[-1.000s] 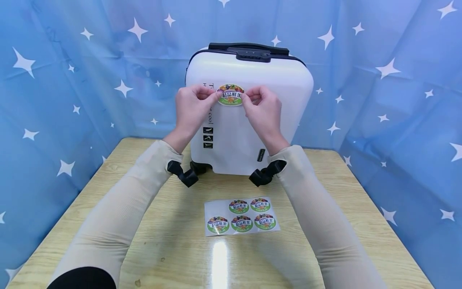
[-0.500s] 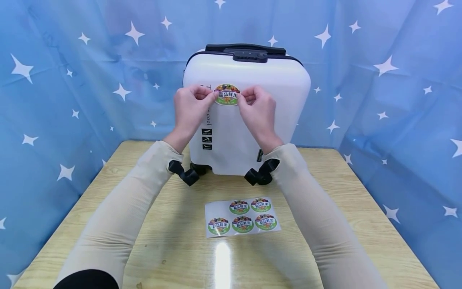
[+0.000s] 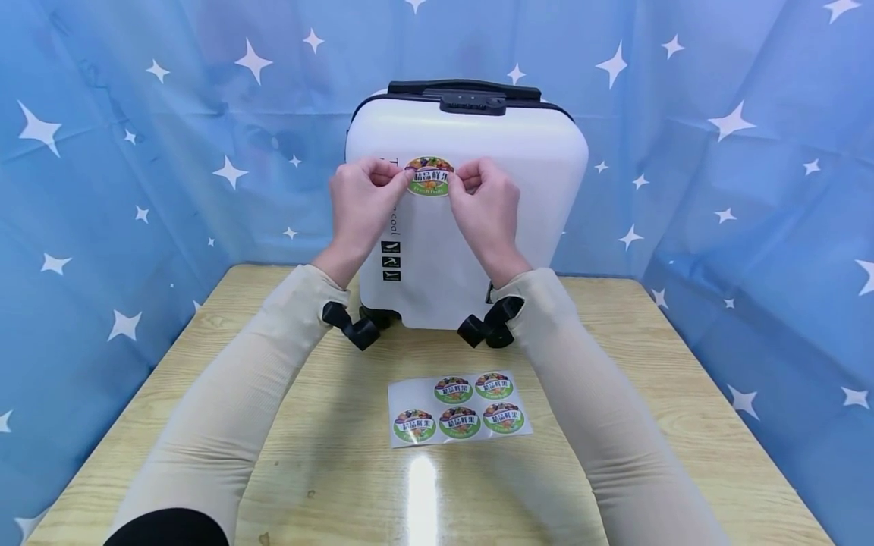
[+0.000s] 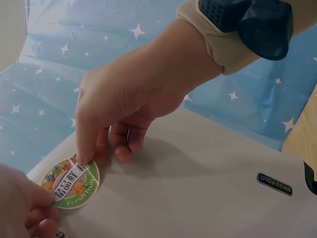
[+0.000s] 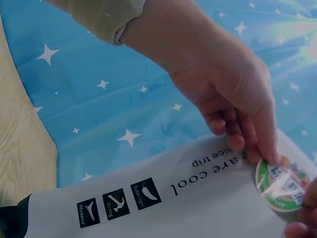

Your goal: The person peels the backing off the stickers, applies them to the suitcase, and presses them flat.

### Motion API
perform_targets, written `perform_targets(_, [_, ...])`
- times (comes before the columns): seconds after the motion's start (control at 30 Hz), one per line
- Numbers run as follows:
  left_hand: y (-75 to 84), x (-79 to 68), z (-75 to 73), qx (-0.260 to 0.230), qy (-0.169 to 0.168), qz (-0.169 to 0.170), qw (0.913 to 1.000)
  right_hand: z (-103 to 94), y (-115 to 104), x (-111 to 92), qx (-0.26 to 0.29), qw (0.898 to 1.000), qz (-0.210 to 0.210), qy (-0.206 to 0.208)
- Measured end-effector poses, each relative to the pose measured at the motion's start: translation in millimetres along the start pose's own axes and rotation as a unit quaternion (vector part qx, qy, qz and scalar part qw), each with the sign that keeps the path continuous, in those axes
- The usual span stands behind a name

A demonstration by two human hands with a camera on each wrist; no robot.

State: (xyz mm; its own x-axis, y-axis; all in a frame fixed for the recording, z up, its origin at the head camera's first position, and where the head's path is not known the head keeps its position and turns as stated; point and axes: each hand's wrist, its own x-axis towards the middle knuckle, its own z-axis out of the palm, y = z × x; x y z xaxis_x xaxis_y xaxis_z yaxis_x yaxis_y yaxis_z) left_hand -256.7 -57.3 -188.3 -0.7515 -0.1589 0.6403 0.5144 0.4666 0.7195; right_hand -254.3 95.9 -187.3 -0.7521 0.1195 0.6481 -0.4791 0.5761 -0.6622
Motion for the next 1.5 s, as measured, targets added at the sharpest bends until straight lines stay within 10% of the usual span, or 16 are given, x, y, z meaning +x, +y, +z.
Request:
perform_targets(0.37, [-0.4,-0.5,0.5,0.061,0.005,0.011,0.9981,2.1,-2.1,0.5,-0.049,0.999,-0.003,0.001])
perform_targets(1.1, [-17.6,-9.0,-7.3,0.030,0.022,-0.013,0.9992,-5.0,15.0,-6.7,-0.066,0.998,0.015,0.020])
perform_targets(1.5, [-42.5,-43.2,-3.6,-0.003,0.014,0.001,0.9999,-1.6,8.7,-14.2,0.127,0.992,0.005,-0.022])
